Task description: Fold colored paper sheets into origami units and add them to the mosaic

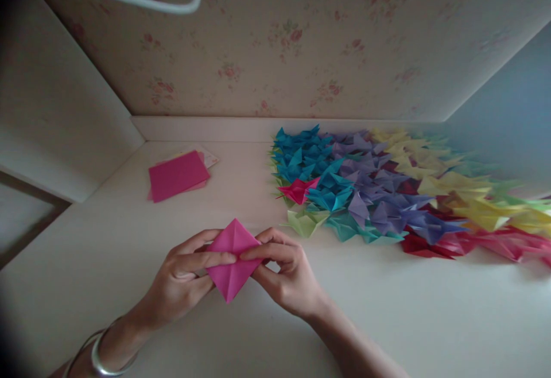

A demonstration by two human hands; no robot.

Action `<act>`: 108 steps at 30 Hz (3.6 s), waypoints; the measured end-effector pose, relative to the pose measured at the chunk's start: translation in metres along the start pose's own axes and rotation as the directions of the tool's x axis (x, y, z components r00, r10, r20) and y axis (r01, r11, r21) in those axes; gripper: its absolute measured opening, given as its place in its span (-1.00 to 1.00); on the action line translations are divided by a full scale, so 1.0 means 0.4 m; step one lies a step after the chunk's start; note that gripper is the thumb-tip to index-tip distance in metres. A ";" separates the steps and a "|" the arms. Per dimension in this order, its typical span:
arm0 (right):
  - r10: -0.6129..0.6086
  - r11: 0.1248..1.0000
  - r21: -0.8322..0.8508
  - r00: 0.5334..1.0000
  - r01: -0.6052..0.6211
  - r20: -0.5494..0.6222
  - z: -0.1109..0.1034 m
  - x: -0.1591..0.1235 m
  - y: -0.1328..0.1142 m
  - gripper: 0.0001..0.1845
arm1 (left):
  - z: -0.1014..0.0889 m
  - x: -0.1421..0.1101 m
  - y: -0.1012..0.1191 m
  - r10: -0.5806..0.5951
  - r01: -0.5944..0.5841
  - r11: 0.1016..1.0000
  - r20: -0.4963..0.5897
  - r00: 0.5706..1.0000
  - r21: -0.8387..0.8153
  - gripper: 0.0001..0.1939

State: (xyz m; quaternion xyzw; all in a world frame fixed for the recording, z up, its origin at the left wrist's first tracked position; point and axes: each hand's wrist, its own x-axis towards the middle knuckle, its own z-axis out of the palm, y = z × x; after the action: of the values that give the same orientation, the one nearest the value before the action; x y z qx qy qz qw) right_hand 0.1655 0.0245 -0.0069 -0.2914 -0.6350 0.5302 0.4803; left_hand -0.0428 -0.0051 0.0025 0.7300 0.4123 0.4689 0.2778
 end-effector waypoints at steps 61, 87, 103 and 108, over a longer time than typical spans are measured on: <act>0.028 0.965 -0.251 0.985 -0.072 -0.173 0.051 -0.026 0.008 -0.82 | 0.025 -0.005 0.014 -0.318 0.318 0.948 -0.091 0.944 -0.018 -0.75; 0.287 0.958 0.123 0.885 -0.260 -0.367 0.058 -0.036 0.018 -0.79 | 0.027 -0.011 0.016 -0.486 0.480 0.865 -0.006 0.874 -0.145 -0.73; 0.284 0.955 0.185 0.892 -0.231 -0.352 0.064 -0.031 0.019 -0.79 | 0.027 -0.003 0.022 -0.423 0.425 0.905 -0.108 0.900 -0.001 -0.82; 0.285 0.957 0.152 0.893 -0.246 -0.349 0.058 -0.035 0.023 -0.81 | 0.026 -0.002 0.020 -0.425 0.425 0.905 -0.088 0.901 -0.025 -0.82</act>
State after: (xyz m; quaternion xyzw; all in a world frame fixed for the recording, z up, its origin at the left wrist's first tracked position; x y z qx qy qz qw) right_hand 0.1482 0.0056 -0.0193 -0.4441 -0.4597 0.5591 0.5280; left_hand -0.0308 -0.0103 0.0044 0.5994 0.5726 0.4312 0.3561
